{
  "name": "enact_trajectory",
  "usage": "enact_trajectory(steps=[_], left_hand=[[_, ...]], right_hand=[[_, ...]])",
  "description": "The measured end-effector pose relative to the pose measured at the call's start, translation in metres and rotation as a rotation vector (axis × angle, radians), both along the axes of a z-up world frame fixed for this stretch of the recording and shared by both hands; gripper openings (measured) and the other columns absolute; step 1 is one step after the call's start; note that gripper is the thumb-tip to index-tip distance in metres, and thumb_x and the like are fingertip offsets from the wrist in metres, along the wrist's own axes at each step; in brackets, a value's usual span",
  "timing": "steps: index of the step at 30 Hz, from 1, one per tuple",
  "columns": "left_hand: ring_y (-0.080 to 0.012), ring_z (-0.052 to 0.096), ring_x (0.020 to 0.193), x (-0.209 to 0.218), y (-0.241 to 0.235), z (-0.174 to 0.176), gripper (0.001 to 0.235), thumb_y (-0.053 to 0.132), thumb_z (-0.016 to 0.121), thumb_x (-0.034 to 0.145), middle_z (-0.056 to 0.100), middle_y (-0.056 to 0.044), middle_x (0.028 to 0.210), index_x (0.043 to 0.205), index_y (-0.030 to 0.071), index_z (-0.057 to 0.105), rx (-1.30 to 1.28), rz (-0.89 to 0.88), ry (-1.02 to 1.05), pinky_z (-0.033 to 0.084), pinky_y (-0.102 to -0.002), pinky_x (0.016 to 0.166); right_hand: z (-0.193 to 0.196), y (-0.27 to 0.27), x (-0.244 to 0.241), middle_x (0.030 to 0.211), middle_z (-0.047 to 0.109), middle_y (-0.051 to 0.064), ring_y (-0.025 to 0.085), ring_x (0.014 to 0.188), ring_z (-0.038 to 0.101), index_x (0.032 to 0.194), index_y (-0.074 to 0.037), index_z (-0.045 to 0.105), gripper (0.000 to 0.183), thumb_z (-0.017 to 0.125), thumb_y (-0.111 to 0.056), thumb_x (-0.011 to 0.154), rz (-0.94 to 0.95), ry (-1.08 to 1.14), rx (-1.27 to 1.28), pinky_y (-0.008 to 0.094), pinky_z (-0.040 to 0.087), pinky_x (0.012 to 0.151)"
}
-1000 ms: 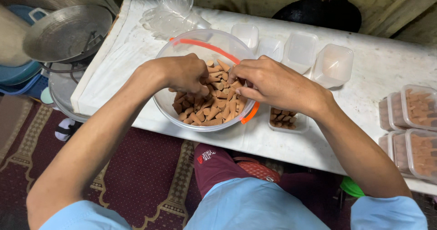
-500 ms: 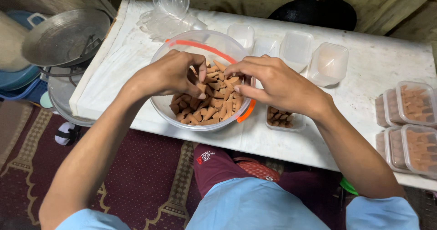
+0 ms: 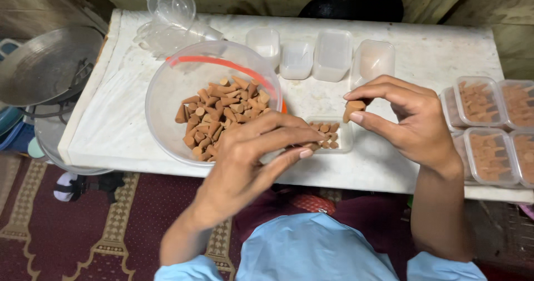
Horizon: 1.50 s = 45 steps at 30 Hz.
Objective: The person transfers small, cone-shaped snacks from a large clear bucket into a small rectangular plastic container. They pick up the snacks by hand and arrange them neatly in rows within the container. The person continues this process until the small container is full, then places a lid on it.
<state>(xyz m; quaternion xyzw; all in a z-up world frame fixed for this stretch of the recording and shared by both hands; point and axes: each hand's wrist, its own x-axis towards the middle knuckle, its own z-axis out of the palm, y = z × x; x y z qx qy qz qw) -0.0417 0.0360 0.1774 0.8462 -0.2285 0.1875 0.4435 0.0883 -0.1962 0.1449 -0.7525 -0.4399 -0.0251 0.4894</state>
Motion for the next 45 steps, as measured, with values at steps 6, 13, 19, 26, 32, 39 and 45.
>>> enact_trajectory(steps=[6,13,19,26,32,39,45], left_hand=[[-0.0228,0.074,0.089,0.034,-0.047,-0.074,0.019,0.009,0.069,0.092,0.074,-0.007,0.104,0.111,0.01,0.072,-0.19,0.121,0.044,0.061,-0.031,0.072],[-0.0276,0.066,0.092,0.096,-0.06,-0.169,0.028,0.01,0.069,0.088,0.067,-0.009,0.096,0.115,0.009,0.07,0.105,0.138,0.136,0.054,-0.038,0.078],[-0.0246,0.06,0.096,0.106,-0.066,-0.184,0.023,0.007,0.075,0.081,0.067,-0.009,0.094,0.104,0.007,0.074,0.327,0.19,0.16,0.049,-0.036,0.082],[-0.0265,0.054,0.093,0.111,-0.072,-0.19,0.015,0.012,0.079,0.077,0.057,-0.007,0.095,0.09,0.008,0.073,0.409,0.217,0.145,0.045,-0.038,0.075],[-0.0289,0.051,0.094,0.12,-0.075,-0.205,0.016,0.012,0.082,0.072,0.055,-0.01,0.094,0.085,0.005,0.075,0.464,0.223,0.125,0.043,-0.039,0.074],[-0.0309,0.046,0.094,0.12,-0.079,-0.208,0.025,0.022,0.087,0.067,0.053,-0.011,0.094,0.08,0.004,0.075,0.56,0.23,0.124,0.039,-0.041,0.074],[-0.0306,0.044,0.093,0.114,-0.081,-0.202,0.024,0.022,0.082,0.076,0.049,-0.009,0.094,0.085,0.002,0.074,0.53,0.239,0.143,0.036,-0.041,0.073]], right_hand=[[-0.057,-0.029,0.0,0.093,0.072,0.013,0.021,0.08,0.068,0.111,0.002,0.073,0.024,0.075,0.0,0.087,-0.213,0.07,-0.037,0.034,0.055,0.084],[-0.111,-0.031,0.003,0.098,0.072,0.013,0.023,0.082,0.067,0.11,-0.002,0.075,0.026,0.074,-0.001,0.084,-0.38,0.113,-0.236,0.035,0.052,0.077],[-0.134,-0.024,0.012,0.099,0.07,0.016,0.028,0.091,0.063,0.109,0.001,0.074,0.024,0.073,0.0,0.085,-0.365,-0.018,-0.425,0.042,0.05,0.087],[-0.152,-0.018,0.024,0.093,0.061,0.01,0.023,0.092,0.055,0.107,0.0,0.075,0.023,0.073,-0.004,0.084,-0.342,-0.064,-0.6,0.039,0.046,0.087],[-0.152,-0.015,0.026,0.092,0.059,0.011,0.023,0.092,0.055,0.108,0.002,0.074,0.026,0.074,-0.003,0.083,-0.328,-0.046,-0.636,0.039,0.046,0.087],[-0.154,-0.012,0.025,0.09,0.056,0.009,0.022,0.091,0.053,0.108,0.003,0.074,0.024,0.072,-0.004,0.085,-0.325,-0.037,-0.639,0.038,0.046,0.087],[-0.156,-0.014,0.021,0.089,0.054,0.009,0.023,0.091,0.053,0.111,0.002,0.074,0.027,0.073,-0.004,0.085,-0.33,-0.054,-0.59,0.039,0.046,0.085]])
